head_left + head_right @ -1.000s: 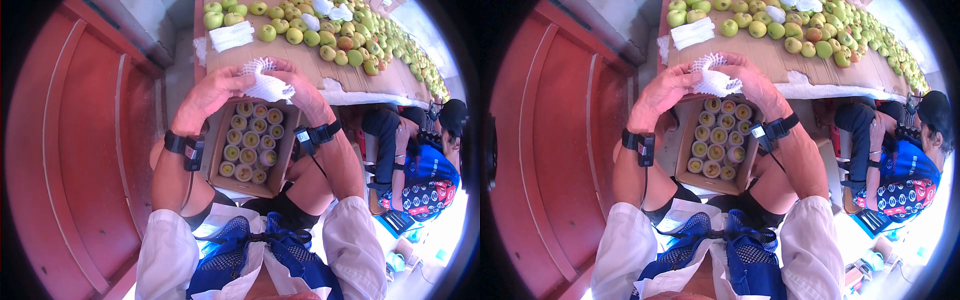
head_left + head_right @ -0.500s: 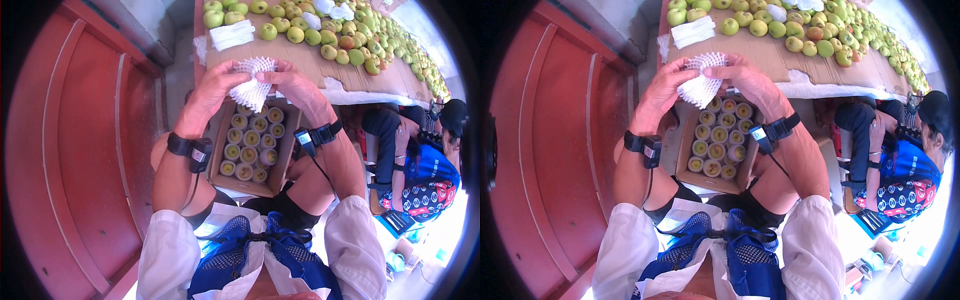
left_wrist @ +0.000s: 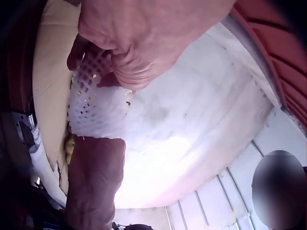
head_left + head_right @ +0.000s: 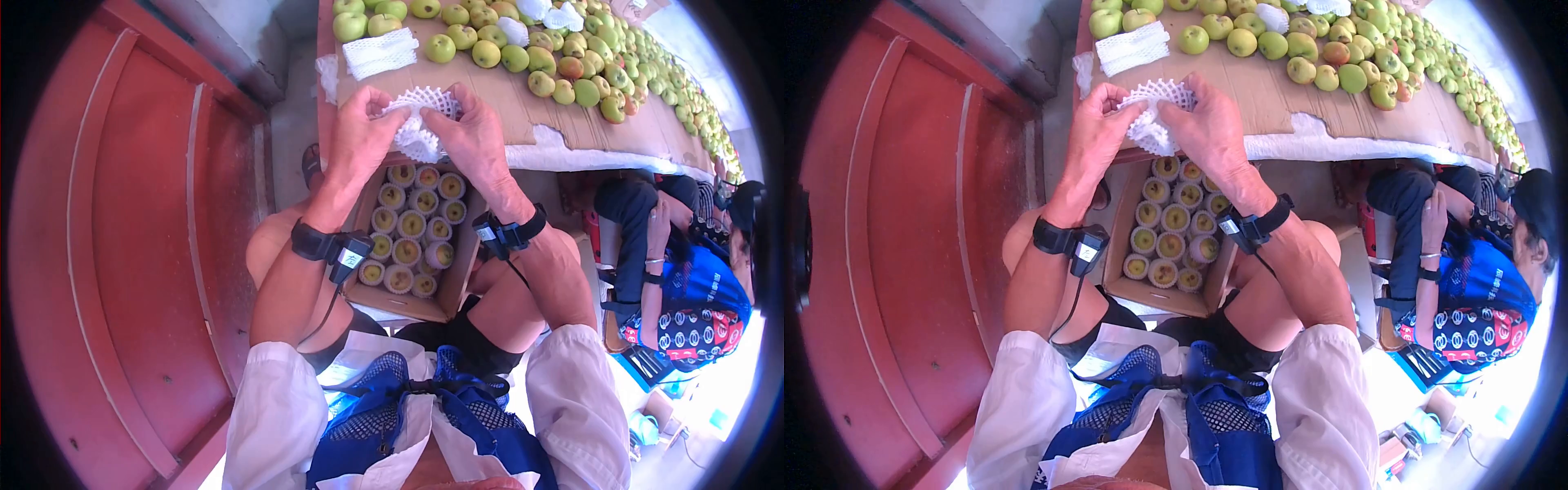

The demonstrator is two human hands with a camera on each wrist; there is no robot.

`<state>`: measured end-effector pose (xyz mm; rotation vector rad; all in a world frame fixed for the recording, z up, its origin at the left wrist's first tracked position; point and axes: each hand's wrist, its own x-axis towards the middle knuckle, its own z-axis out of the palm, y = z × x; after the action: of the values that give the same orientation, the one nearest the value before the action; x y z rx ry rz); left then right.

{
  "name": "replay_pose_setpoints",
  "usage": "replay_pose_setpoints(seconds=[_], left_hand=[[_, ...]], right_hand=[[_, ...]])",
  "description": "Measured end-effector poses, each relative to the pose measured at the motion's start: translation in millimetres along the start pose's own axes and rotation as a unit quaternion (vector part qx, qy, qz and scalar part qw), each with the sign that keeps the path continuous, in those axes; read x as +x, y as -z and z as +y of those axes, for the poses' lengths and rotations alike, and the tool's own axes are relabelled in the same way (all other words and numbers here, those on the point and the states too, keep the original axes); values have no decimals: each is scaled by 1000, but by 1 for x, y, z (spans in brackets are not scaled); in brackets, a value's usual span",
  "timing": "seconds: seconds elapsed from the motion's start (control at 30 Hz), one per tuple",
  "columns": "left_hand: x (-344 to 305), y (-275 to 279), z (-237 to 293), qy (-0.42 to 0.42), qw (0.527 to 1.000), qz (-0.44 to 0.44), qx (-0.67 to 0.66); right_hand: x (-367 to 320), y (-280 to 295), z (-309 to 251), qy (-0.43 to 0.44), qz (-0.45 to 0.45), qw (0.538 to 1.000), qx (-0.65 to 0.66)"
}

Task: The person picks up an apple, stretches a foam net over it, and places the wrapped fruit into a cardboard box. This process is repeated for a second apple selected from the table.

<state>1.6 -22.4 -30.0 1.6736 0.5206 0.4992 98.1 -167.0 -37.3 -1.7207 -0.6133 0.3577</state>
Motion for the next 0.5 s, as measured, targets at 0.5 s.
replay_pose_setpoints(seconds=[0.5], left_hand=[[-11,4,13,153,943,-137,-261]], right_hand=[[13,6,7,-126,42,974,183]])
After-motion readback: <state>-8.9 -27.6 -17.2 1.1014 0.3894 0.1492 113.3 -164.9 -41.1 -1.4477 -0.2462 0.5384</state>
